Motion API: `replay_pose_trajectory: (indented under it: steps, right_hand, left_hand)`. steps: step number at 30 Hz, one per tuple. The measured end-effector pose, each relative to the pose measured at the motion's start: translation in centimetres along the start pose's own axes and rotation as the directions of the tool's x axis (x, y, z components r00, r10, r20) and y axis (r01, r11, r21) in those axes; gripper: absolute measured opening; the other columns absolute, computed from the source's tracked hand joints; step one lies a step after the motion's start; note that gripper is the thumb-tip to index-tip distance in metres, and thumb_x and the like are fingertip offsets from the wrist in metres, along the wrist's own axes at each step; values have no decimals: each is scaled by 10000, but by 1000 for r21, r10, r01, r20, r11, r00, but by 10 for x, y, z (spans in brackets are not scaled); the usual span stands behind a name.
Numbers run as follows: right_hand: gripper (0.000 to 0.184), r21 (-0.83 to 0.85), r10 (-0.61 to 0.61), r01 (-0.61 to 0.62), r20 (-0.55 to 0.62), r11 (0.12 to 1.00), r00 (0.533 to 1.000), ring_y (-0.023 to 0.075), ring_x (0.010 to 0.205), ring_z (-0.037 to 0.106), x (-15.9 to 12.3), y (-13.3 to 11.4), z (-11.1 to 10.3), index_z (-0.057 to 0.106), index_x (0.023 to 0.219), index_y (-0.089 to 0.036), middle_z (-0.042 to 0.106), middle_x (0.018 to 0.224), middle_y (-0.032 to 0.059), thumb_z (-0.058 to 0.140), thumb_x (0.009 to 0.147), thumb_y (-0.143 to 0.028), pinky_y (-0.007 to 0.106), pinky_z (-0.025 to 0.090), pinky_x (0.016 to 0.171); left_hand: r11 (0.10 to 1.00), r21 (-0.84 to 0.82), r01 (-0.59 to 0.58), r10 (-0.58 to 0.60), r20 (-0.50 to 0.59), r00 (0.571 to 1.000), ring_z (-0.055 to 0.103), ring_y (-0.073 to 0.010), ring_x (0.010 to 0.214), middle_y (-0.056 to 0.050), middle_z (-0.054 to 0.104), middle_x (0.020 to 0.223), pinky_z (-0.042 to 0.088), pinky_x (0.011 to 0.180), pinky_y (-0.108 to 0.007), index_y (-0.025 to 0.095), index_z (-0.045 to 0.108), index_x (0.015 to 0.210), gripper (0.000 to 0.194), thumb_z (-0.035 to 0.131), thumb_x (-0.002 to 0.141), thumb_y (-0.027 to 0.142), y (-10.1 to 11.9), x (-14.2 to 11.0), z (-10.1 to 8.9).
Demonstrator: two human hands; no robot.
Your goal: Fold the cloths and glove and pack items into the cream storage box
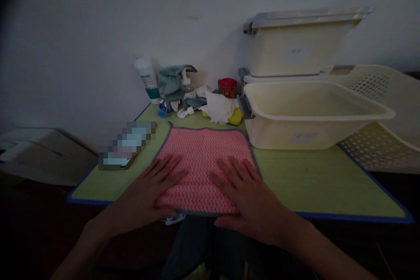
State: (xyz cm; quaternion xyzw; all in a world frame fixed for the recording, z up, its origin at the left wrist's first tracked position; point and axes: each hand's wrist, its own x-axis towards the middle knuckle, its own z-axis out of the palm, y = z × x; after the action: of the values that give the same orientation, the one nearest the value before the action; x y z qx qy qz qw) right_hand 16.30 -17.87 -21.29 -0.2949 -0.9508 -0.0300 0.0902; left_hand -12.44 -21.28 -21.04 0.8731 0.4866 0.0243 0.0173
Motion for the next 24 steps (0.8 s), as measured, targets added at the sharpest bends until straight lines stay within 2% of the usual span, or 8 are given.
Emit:
replay_pose_trajectory:
  steps: [2, 4, 8, 11, 15, 19, 22, 24]
  right_hand:
    - [878, 3, -17, 17, -7, 1000, 1000, 370, 1373, 159, -6, -2, 0, 184, 1457, -226, 185, 1512, 147, 525, 756, -630, 602, 278, 1019]
    - [894, -10, -5, 5, 0, 1000, 1000, 361, 1381, 130, -11, -5, 0, 150, 1463, -238, 156, 1522, 129, 611, 741, -495, 593, 262, 1034]
    - [907, -47, 20, -20, 7, 999, 1000, 332, 1388, 122, -17, -11, 1, 97, 1468, -242, 148, 1527, 98, 545, 690, -116, 585, 275, 1039]
    - [951, -34, 16, -15, 8, 999, 1000, 307, 1384, 158, -20, -11, 1, 76, 1470, -244, 185, 1519, 81, 451, 626, -15, 578, 293, 1039]
    - [876, 21, -31, 31, 10, 999, 999, 265, 1376, 206, -25, -5, -7, 118, 1465, -264, 238, 1502, 45, 432, 683, -27, 533, 315, 1053]
    - [675, 133, -117, 111, 37, 985, 992, 200, 1332, 328, -34, 4, -25, 258, 1429, -312, 351, 1450, -11, 454, 811, -123, 418, 413, 1022]
    - [529, 214, -70, 64, 21, 975, 997, 162, 1224, 484, -40, 11, -37, 382, 1369, -344, 480, 1363, -35, 435, 870, -177, 328, 492, 948]
    - [459, 272, -14, 5, 35, 962, 999, 158, 1119, 577, -42, 15, -44, 475, 1306, -359, 568, 1277, -39, 448, 874, -204, 291, 529, 892]
  left_hand:
    - [1000, -1, -26, 26, 1, 1000, 70, -289, 1409, -60, 55, 1535, 184, 1119, -506, 335, 106, 1442, 906, 487, 713, 713, 2, -5, 1]
    - [1000, 3, -21, 21, 1, 1000, 64, -297, 1408, -61, 28, 1536, 187, 1117, -514, 339, 66, 1444, 956, 579, 700, 649, 6, -10, 2]
    - [1000, 11, 9, -9, 28, 1000, 63, -274, 1408, -37, 24, 1534, 201, 1118, -508, 363, 10, 1439, 903, 630, 785, 311, 13, -18, 1]
    - [1000, -10, 12, -11, 76, 997, 61, -268, 1407, -34, 21, 1530, 206, 1112, -523, 353, -30, 1438, 903, 552, 786, 126, 14, -23, -2]
    - [998, -55, 0, 4, 82, 997, 66, -232, 1407, -12, 22, 1530, 209, 1120, -491, 340, -58, 1436, 866, 444, 798, 41, 14, -30, -7]
    - [988, -146, -45, 65, 132, 989, 114, -190, 1402, 21, 65, 1527, 221, 1125, -432, 351, -28, 1437, 694, 374, 906, 156, 3, -38, -14]
    - [973, -228, -35, 75, 173, 982, 178, -173, 1391, 63, 122, 1517, 245, 1123, -398, 391, 60, 1431, 579, 313, 941, 214, -11, -46, -18]
    - [954, -300, -19, 82, 199, 977, 255, -176, 1371, 86, 200, 1497, 301, 1109, -367, 421, 151, 1414, 538, 338, 936, 259, -19, -52, -21]
